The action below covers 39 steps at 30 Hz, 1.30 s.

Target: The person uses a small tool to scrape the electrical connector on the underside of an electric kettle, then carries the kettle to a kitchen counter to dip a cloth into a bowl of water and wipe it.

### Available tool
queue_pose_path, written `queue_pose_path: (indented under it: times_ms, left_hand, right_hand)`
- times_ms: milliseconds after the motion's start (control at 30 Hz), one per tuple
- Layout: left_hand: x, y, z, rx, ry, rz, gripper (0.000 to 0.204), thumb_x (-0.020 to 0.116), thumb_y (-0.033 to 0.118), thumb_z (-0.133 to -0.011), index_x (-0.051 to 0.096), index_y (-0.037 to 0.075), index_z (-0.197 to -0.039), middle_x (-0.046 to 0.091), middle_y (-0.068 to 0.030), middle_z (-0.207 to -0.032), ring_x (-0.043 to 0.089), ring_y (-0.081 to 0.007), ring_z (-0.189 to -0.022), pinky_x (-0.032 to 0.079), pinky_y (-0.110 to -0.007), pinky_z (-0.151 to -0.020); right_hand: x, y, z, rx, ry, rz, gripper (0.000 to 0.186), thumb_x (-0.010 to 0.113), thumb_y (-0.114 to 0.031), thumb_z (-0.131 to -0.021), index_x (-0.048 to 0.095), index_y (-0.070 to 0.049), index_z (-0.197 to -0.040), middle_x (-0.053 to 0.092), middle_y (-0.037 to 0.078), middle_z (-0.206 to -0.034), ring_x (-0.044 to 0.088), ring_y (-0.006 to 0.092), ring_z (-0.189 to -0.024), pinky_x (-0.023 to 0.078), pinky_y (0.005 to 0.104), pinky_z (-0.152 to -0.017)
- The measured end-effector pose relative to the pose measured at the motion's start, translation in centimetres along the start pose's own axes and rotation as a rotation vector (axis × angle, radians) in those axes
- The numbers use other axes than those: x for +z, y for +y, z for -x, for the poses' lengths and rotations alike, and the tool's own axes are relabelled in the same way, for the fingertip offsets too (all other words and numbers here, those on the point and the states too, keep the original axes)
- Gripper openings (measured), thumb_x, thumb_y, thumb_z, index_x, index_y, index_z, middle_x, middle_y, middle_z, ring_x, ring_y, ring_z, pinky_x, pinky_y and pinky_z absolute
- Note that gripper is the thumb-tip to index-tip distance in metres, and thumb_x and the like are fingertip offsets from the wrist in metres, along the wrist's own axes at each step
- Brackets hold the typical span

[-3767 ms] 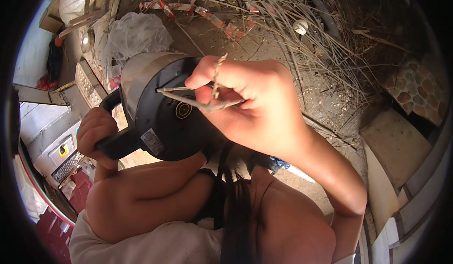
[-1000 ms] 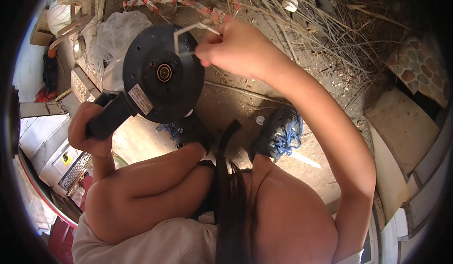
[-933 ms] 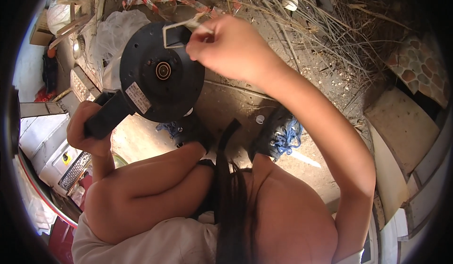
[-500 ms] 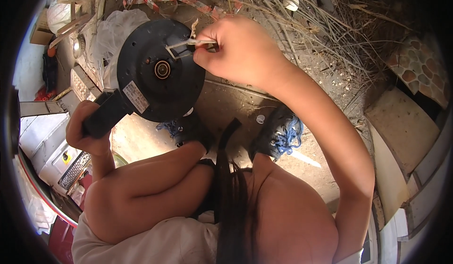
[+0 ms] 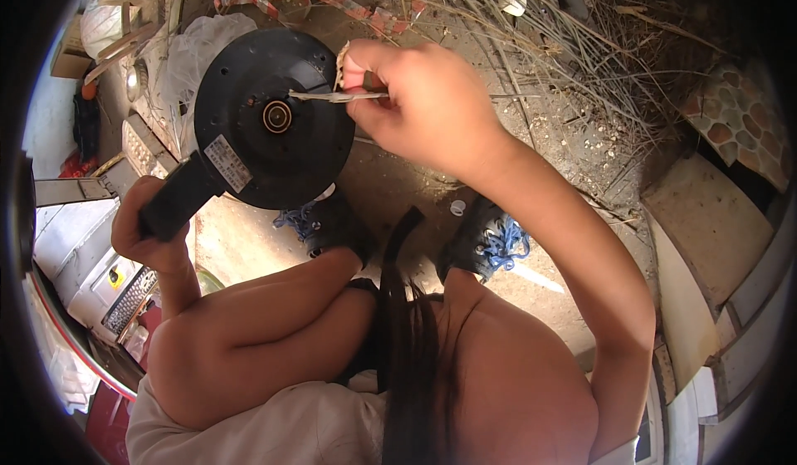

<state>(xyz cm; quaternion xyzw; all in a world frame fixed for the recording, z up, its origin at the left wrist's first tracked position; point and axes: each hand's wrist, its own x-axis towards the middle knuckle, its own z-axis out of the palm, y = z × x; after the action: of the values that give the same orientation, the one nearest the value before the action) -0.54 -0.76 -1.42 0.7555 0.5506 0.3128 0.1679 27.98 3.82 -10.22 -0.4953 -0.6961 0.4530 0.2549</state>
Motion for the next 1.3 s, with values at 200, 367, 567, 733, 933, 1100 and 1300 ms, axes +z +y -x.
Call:
queue_pose_path:
  times_ms: [200,367,567,733,933,1100,1300]
  left_hand:
    - [0.4,-0.5,0.2,-0.005,0.009,0.042,0.024,0.065,-0.001,-0.057,0.056,-0.007,-0.078,0.054,-0.0080,-0.068,0.048,-0.0134,-0.060,0.037,-0.022,-0.057]
    - [0.0,-0.9,-0.1,0.012,-0.052,0.106,0.022,0.064,-0.002,-0.056,0.054,-0.007,-0.075,0.052,-0.0085,-0.064,0.047,-0.0144,-0.056,0.035,-0.023,-0.053]
    - [0.0,0.6,-0.6,0.089,0.004,-0.019,0.014,0.059,-0.001,-0.060,0.053,-0.007,-0.071,0.052,-0.0101,-0.060,0.048,-0.0173,-0.053,0.036,-0.026,-0.051]
    - [0.6,0.8,-1.1,0.277,-0.043,-0.088,0.011,0.058,0.001,-0.062,0.052,-0.007,-0.067,0.051,-0.0118,-0.057,0.049,-0.0203,-0.050,0.037,-0.028,-0.049]
    - [0.7,2.4,-1.3,0.299,0.009,-0.107,0.012,0.059,0.002,-0.064,0.052,-0.007,-0.065,0.051,-0.0115,-0.055,0.047,-0.0211,-0.049,0.036,-0.028,-0.047]
    - [-0.2,1.5,-0.6,0.292,-0.005,-0.148,0.012,0.059,0.002,-0.065,0.050,-0.006,-0.065,0.051,-0.0114,-0.055,0.046,-0.0210,-0.048,0.035,-0.029,-0.047]
    - [0.4,2.4,-0.3,0.317,0.028,-0.113,0.012,0.058,0.003,-0.068,0.048,-0.004,-0.067,0.052,-0.0117,-0.059,0.047,-0.0212,-0.053,0.039,-0.031,-0.051]
  right_hand:
    - [1.1,-0.1,0.0,-0.046,0.078,0.051,0.011,0.064,-0.005,-0.072,0.055,-0.007,-0.079,0.050,0.002,-0.052,0.047,0.0125,-0.043,0.036,0.0257,-0.042]
    - [0.3,-0.4,-0.1,-0.646,0.288,0.729,0.011,0.060,-0.012,-0.064,0.056,-0.012,-0.074,0.052,0.000,-0.057,0.054,0.0164,-0.050,0.044,0.0292,-0.045]
    - [0.3,0.5,-0.2,-0.868,0.416,0.745,0.011,0.061,-0.015,-0.062,0.059,-0.013,-0.073,0.043,-0.004,-0.054,0.048,0.0114,-0.049,0.039,0.0237,-0.042]
    - [-1.2,0.3,0.0,-0.824,0.285,0.667,0.008,0.065,-0.016,-0.065,0.058,-0.015,-0.065,0.045,-0.003,-0.053,0.049,0.0134,-0.047,0.039,0.0260,-0.039]
    - [-0.2,0.9,0.0,-0.819,0.372,0.604,0.009,0.067,-0.017,-0.065,0.058,-0.017,-0.064,0.044,-0.003,-0.052,0.048,0.0123,-0.046,0.037,0.0254,-0.037]
    - [0.1,0.4,0.5,-0.765,0.380,0.562,0.009,0.068,-0.017,-0.065,0.058,-0.018,-0.064,0.042,-0.004,-0.051,0.046,0.0112,-0.044,0.036,0.0247,-0.037]
    - [-0.1,1.6,1.0,-0.852,0.461,0.611,0.013,0.069,-0.016,-0.063,0.056,-0.020,-0.063,0.037,-0.005,-0.052,0.042,0.0094,-0.043,0.034,0.0223,-0.035]
